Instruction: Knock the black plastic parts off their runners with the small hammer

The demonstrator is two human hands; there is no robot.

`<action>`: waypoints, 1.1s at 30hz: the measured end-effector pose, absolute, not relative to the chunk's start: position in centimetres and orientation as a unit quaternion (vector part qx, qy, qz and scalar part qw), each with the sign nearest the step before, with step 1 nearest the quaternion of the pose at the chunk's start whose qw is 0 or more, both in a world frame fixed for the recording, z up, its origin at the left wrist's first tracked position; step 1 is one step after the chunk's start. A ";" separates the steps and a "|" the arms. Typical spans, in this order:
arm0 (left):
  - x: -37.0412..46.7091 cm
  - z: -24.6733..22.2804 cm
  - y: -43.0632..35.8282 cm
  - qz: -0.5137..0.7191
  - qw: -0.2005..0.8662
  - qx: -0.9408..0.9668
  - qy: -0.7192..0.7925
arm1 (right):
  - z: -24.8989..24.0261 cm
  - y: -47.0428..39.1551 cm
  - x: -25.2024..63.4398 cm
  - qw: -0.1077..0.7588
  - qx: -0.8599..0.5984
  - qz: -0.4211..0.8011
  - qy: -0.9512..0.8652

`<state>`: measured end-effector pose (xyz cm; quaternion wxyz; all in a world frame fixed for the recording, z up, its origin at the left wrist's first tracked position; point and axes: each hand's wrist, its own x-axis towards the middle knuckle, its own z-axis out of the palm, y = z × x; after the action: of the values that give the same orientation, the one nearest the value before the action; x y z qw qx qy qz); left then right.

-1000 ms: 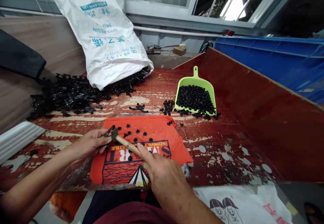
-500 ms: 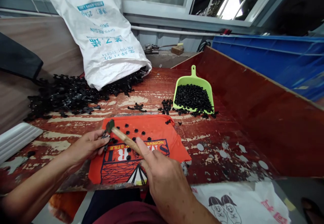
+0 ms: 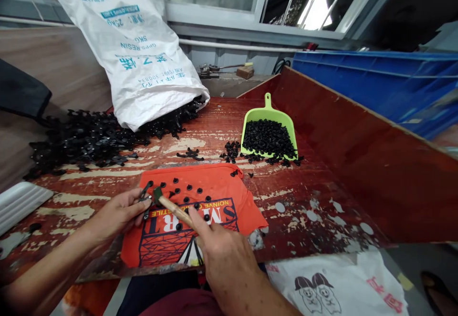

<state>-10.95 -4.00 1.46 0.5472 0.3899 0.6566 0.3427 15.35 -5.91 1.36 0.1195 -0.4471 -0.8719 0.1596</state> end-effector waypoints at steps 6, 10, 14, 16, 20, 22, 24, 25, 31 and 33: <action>-10.9 1.7 -4.1 0.330 0.546 0.377 0.671 | 1.5 -5.9 15.4 0.182 -0.438 0.143 -0.869; -11.2 1.2 -4.2 0.323 0.557 0.378 0.665 | 1.0 -5.9 14.8 0.121 -0.443 0.122 -0.880; -11.3 0.7 -4.1 0.320 0.561 0.383 0.660 | 1.6 -5.6 14.9 0.159 -0.439 0.133 -0.874; -11.4 0.6 -4.1 0.323 0.564 0.382 0.656 | 1.9 -5.6 15.1 0.181 -0.439 0.136 -0.870; -11.6 0.4 -4.1 0.333 0.571 0.379 0.648 | 1.4 -5.8 15.0 0.131 -0.439 0.124 -0.880; -11.7 0.3 -4.2 0.336 0.570 0.381 0.646 | 1.3 -5.8 14.9 0.136 -0.437 0.128 -0.880; -11.7 0.3 -4.2 0.336 0.570 0.385 0.643 | 1.4 -5.7 15.0 0.163 -0.439 0.136 -0.873; -11.7 0.3 -4.2 0.336 0.570 0.387 0.642 | 1.4 -5.7 15.0 0.171 -0.442 0.135 -0.870; -11.8 0.2 -4.3 0.339 0.568 0.382 0.645 | 0.4 -5.7 15.1 0.089 -0.463 0.115 -0.874; -12.1 -0.1 -4.3 0.342 0.574 0.383 0.638 | 1.0 -5.6 15.5 0.133 -0.460 0.148 -0.866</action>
<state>-12.12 -4.32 -0.14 0.5742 0.3826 0.6380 0.3419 15.53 -5.62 1.03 0.1331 -0.4596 -0.8655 0.1481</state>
